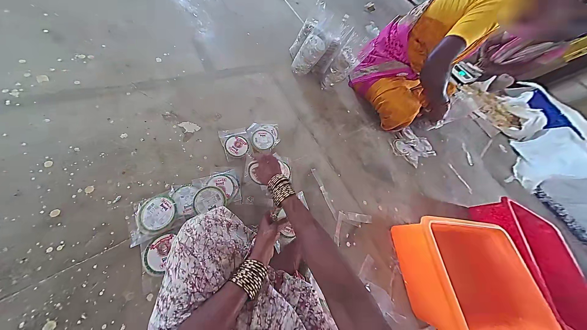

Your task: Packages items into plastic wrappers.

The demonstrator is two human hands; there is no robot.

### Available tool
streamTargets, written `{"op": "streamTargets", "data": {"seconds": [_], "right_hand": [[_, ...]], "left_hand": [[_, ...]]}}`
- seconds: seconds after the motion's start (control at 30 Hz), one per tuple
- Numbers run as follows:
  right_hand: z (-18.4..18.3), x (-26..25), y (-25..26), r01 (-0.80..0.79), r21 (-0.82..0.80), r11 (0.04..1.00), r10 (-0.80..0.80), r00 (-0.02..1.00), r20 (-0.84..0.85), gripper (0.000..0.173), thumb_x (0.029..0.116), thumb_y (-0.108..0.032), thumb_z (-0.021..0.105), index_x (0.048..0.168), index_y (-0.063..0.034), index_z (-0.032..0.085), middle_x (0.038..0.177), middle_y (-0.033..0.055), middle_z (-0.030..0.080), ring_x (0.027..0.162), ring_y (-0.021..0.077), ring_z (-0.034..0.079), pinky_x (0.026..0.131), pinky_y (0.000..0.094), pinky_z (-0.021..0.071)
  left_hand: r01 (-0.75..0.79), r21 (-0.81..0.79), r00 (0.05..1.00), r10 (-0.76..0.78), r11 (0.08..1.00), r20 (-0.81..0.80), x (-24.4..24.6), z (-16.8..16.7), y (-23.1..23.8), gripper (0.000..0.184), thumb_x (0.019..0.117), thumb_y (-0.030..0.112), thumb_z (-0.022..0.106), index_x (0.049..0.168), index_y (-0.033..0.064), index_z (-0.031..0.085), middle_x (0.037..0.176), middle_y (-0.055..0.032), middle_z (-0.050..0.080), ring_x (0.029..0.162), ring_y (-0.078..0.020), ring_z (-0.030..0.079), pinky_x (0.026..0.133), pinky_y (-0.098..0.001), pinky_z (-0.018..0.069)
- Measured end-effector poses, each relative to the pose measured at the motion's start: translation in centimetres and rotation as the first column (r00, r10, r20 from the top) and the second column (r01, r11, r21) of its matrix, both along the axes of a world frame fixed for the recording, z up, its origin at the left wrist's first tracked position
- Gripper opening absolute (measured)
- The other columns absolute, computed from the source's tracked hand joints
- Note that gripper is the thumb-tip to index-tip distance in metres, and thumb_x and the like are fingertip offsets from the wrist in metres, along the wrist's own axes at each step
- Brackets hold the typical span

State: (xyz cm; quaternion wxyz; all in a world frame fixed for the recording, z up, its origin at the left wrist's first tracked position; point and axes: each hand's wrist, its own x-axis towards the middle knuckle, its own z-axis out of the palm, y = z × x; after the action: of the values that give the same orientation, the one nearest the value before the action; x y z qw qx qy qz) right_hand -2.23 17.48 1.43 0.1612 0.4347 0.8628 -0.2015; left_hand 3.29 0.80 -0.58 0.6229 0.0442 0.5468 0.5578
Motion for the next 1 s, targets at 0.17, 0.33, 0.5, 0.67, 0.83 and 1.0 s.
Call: {"op": "streamTargets", "data": {"seconds": [0.17,0.33,0.5,0.67,0.83,1.0], "right_hand": [[-2.2,3.2,2.1,0.457,0.030,0.889,-0.458,0.889,0.023,0.111,0.0772,-0.042,0.087,0.161,-0.0039,0.027,0.166,0.0331,0.013,0.154,0.0522,0.009,0.115,0.0787,0.0135],[-2.5,4.2,2.0,0.697,-0.059,0.714,-0.690,0.716,0.108,0.140,0.0709,-0.057,0.088,0.162,0.0043,0.000,0.164,0.0358,0.012,0.153,0.0497,0.018,0.118,0.0665,0.0260],[-2.7,3.2,2.0,0.562,0.021,0.827,-0.562,0.825,0.061,0.124,0.0673,-0.048,0.091,0.160,0.0012,0.024,0.162,0.0300,0.027,0.150,0.0451,0.028,0.117,0.0666,0.0258],[-3.4,2.4,1.4,0.567,-0.051,0.822,-0.557,0.820,0.135,0.138,0.0668,-0.048,0.093,0.164,-0.0008,0.007,0.166,0.0349,0.006,0.154,0.0518,0.011,0.114,0.0752,0.0229],[-2.3,3.5,2.3,0.527,-0.009,0.850,-0.520,0.841,0.150,0.135,0.0636,-0.044,0.094,0.165,-0.0080,0.012,0.162,0.0332,0.023,0.149,0.0497,0.028,0.116,0.0659,0.0301],[-2.2,4.9,3.3,0.512,-0.020,0.859,-0.507,0.854,0.116,0.122,0.0692,-0.040,0.092,0.163,-0.0056,0.021,0.163,0.0304,0.025,0.150,0.0470,0.027,0.117,0.0655,0.0287]], "left_hand": [[-0.005,0.039,0.999,0.004,0.999,0.041,0.3,-0.7,0.4,0.047,0.0894,-0.004,0.070,0.134,-0.0040,0.055,0.122,-0.0147,0.064,0.106,-0.0130,0.063,0.093,-0.0282,0.0532],[-0.013,0.055,1.000,0.012,0.998,0.013,0.4,-0.8,0.5,0.046,0.0915,-0.005,0.067,0.135,-0.0061,0.052,0.120,-0.0142,0.064,0.103,-0.0097,0.064,0.091,-0.0255,0.0530],[-0.085,-0.026,0.996,0.085,0.996,0.000,0.6,-0.6,0.9,0.048,0.0917,-0.002,0.069,0.137,-0.0050,0.052,0.128,-0.0178,0.061,0.112,-0.0160,0.060,0.097,-0.0304,0.0503],[-0.165,-0.058,0.986,0.165,0.985,-0.005,0.5,-0.6,0.9,0.049,0.0934,0.000,0.068,0.137,-0.0069,0.049,0.128,-0.0195,0.060,0.111,-0.0176,0.059,0.096,-0.0316,0.0494],[-0.165,-0.057,0.986,0.166,0.985,0.026,0.6,-0.6,1.0,0.049,0.0922,-0.002,0.069,0.138,-0.0058,0.050,0.130,-0.0201,0.060,0.113,-0.0193,0.060,0.097,-0.0331,0.0501],[-0.230,-0.074,0.972,0.233,0.970,0.035,0.4,-0.9,1.1,0.050,0.0932,-0.002,0.067,0.139,-0.0069,0.048,0.133,-0.0222,0.058,0.117,-0.0228,0.059,0.100,-0.0367,0.0490]]}}
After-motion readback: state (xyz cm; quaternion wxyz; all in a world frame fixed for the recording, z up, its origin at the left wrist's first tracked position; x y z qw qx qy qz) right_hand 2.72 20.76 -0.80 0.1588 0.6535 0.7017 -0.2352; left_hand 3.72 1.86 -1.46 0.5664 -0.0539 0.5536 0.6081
